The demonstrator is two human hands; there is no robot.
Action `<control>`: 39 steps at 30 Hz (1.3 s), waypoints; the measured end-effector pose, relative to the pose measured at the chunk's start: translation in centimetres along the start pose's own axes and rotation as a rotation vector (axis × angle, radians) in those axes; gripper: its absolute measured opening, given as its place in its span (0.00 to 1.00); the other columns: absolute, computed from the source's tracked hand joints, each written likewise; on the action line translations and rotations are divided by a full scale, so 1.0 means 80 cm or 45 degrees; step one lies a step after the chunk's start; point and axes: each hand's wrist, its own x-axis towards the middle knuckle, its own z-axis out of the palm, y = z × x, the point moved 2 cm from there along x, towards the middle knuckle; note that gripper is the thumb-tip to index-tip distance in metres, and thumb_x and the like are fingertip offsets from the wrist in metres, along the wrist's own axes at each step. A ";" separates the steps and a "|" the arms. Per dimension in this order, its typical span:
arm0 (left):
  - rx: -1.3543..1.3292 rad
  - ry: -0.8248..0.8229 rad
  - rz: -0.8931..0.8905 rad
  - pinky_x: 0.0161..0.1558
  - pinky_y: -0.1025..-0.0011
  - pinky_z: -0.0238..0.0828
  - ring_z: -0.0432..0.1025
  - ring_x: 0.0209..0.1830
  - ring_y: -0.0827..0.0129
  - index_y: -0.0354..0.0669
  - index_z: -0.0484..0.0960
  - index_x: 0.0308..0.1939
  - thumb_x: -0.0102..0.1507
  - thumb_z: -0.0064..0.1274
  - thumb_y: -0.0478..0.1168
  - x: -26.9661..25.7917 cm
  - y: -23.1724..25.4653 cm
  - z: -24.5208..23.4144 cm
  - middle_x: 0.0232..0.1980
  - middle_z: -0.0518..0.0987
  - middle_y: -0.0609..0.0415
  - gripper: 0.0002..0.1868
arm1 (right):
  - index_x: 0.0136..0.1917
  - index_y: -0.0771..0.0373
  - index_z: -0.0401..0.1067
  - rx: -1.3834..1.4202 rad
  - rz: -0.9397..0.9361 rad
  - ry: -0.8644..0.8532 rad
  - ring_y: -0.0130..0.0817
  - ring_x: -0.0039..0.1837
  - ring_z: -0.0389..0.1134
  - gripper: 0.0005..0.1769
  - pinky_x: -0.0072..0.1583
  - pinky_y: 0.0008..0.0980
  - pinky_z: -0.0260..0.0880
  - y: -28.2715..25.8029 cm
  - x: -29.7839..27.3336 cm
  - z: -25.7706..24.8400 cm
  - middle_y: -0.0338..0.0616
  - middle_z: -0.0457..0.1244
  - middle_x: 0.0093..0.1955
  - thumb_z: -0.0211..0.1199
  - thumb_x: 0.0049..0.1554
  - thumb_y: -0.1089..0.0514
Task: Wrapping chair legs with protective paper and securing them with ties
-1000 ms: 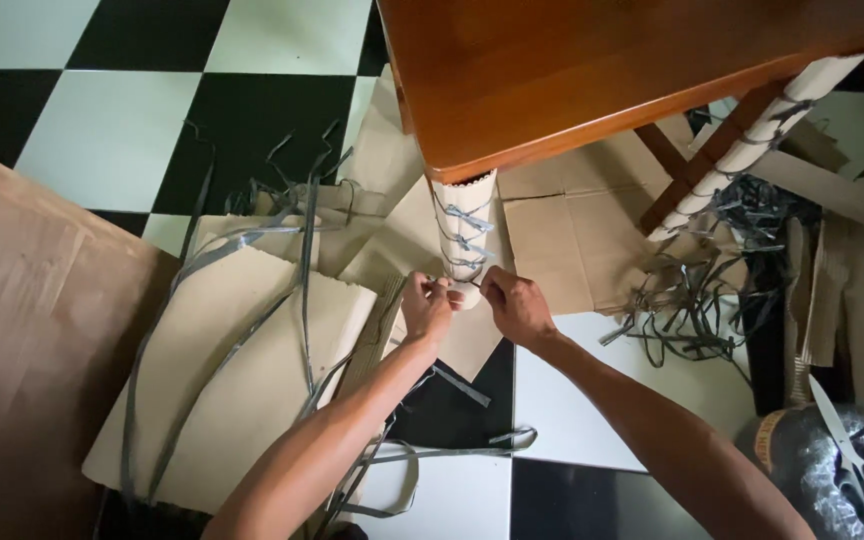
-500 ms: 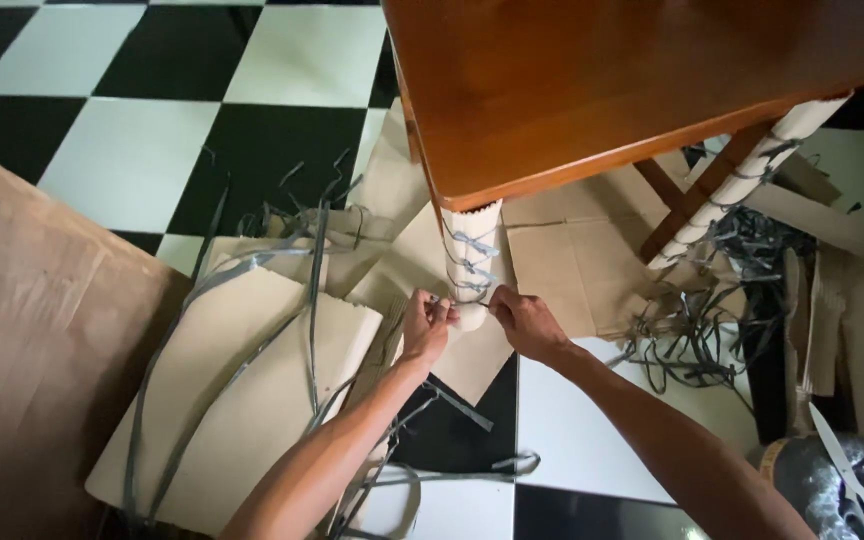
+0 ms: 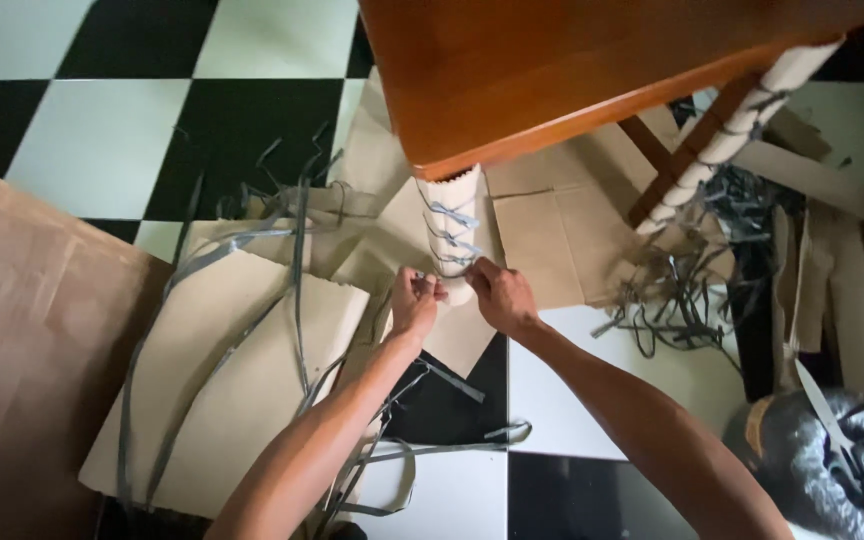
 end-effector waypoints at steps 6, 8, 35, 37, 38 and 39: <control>0.236 -0.129 0.229 0.34 0.73 0.81 0.82 0.29 0.67 0.42 0.69 0.42 0.69 0.52 0.39 -0.021 0.038 -0.006 0.32 0.84 0.47 0.08 | 0.44 0.47 0.74 0.191 0.111 0.044 0.41 0.40 0.74 0.03 0.48 0.43 0.74 0.027 0.002 0.021 0.34 0.67 0.28 0.62 0.61 0.51; 0.296 -0.133 0.301 0.33 0.73 0.81 0.82 0.29 0.68 0.43 0.69 0.42 0.68 0.54 0.39 -0.026 0.042 -0.006 0.31 0.84 0.48 0.08 | 0.43 0.47 0.74 0.233 0.127 0.046 0.41 0.39 0.73 0.04 0.48 0.43 0.73 0.030 0.001 0.025 0.35 0.67 0.28 0.63 0.61 0.51; 0.531 0.077 -0.276 0.49 0.69 0.79 0.82 0.44 0.63 0.65 0.90 0.37 0.53 0.69 0.58 -0.021 0.022 0.020 0.39 0.87 0.60 0.13 | 0.46 0.61 0.78 0.883 0.426 0.090 0.29 0.34 0.65 0.12 0.41 0.28 0.66 -0.007 -0.033 0.025 0.40 0.67 0.29 0.54 0.63 0.57; 0.490 0.051 -0.309 0.50 0.66 0.78 0.82 0.46 0.61 0.63 0.91 0.39 0.54 0.68 0.58 -0.025 0.028 0.022 0.41 0.87 0.58 0.13 | 0.46 0.64 0.77 1.009 0.513 0.104 0.29 0.32 0.64 0.12 0.35 0.26 0.63 -0.020 -0.041 0.027 0.45 0.68 0.30 0.55 0.63 0.57; 0.452 0.046 -0.330 0.49 0.66 0.77 0.81 0.43 0.63 0.59 0.90 0.40 0.56 0.66 0.56 -0.027 0.029 0.022 0.38 0.87 0.56 0.13 | 0.48 0.64 0.76 1.051 0.578 0.091 0.29 0.33 0.66 0.12 0.34 0.23 0.61 -0.028 -0.047 0.027 0.47 0.69 0.33 0.54 0.63 0.57; 0.413 0.043 -0.352 0.48 0.66 0.76 0.80 0.41 0.65 0.56 0.90 0.40 0.57 0.64 0.54 -0.029 0.030 0.021 0.35 0.86 0.55 0.13 | 0.51 0.65 0.76 1.094 0.644 0.076 0.28 0.33 0.67 0.12 0.33 0.20 0.60 -0.038 -0.052 0.028 0.48 0.71 0.36 0.53 0.63 0.58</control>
